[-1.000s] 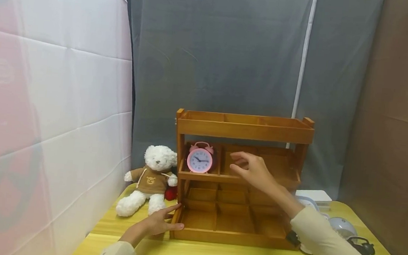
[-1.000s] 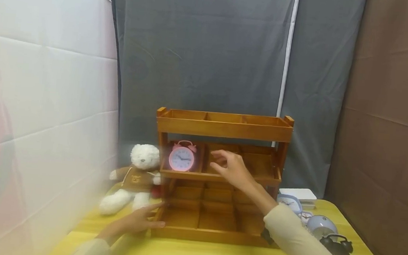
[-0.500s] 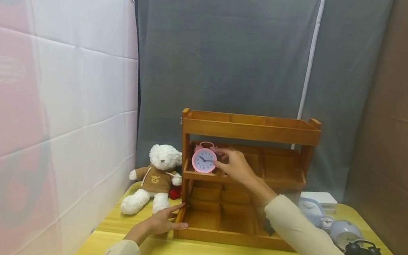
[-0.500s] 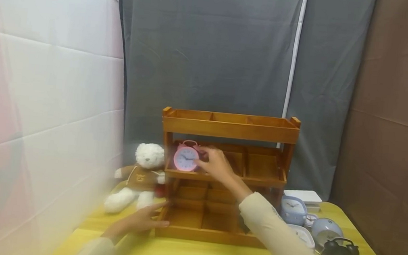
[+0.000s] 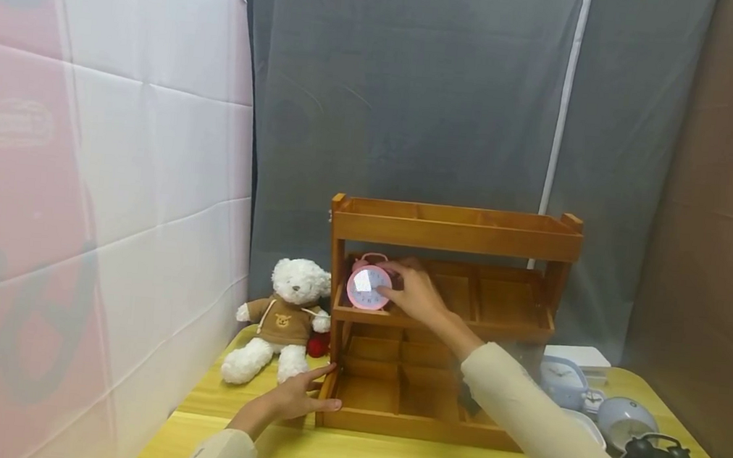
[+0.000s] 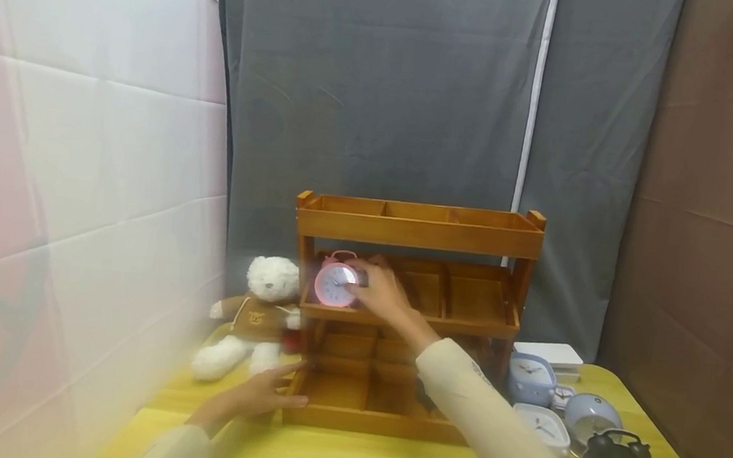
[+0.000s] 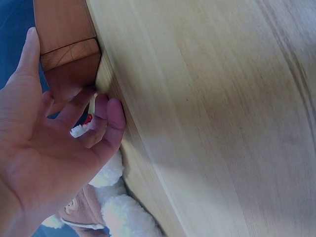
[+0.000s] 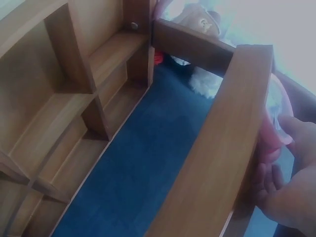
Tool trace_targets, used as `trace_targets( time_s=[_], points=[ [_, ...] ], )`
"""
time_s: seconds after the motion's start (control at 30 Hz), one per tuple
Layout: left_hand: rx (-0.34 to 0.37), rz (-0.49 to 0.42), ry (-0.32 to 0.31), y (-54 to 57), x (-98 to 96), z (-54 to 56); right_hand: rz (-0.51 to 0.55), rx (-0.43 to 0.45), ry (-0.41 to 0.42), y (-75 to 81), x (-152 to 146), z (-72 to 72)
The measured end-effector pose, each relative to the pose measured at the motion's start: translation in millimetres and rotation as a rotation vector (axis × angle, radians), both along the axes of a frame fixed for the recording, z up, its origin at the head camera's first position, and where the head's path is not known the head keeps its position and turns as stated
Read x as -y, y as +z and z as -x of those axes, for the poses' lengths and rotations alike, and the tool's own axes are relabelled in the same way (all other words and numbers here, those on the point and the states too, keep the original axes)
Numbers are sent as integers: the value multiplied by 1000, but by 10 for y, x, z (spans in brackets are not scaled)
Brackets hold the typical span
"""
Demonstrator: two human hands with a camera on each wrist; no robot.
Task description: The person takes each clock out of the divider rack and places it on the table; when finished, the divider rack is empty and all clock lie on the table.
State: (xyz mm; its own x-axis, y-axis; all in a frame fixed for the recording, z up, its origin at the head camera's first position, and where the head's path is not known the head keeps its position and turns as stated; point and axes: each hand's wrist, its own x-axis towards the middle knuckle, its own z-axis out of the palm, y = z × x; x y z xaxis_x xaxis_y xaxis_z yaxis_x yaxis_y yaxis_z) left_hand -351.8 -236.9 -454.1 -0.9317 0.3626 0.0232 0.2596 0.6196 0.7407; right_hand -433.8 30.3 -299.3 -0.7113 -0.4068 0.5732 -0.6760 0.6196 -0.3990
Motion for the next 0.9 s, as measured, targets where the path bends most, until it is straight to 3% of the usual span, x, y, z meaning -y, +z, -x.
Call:
trace_targets(
  time_s=[0.3,0.63,0.9],
  points=[
    [-8,8,2,-9,-10,35,89,37,33,11,-72,-79],
    [20,-8,-6,-23,-14,22,98,-106,122,-57,-58,-112],
    [3,-19,-9,-35,6,21,182,-110,163,49,-173,-225]
  ],
)
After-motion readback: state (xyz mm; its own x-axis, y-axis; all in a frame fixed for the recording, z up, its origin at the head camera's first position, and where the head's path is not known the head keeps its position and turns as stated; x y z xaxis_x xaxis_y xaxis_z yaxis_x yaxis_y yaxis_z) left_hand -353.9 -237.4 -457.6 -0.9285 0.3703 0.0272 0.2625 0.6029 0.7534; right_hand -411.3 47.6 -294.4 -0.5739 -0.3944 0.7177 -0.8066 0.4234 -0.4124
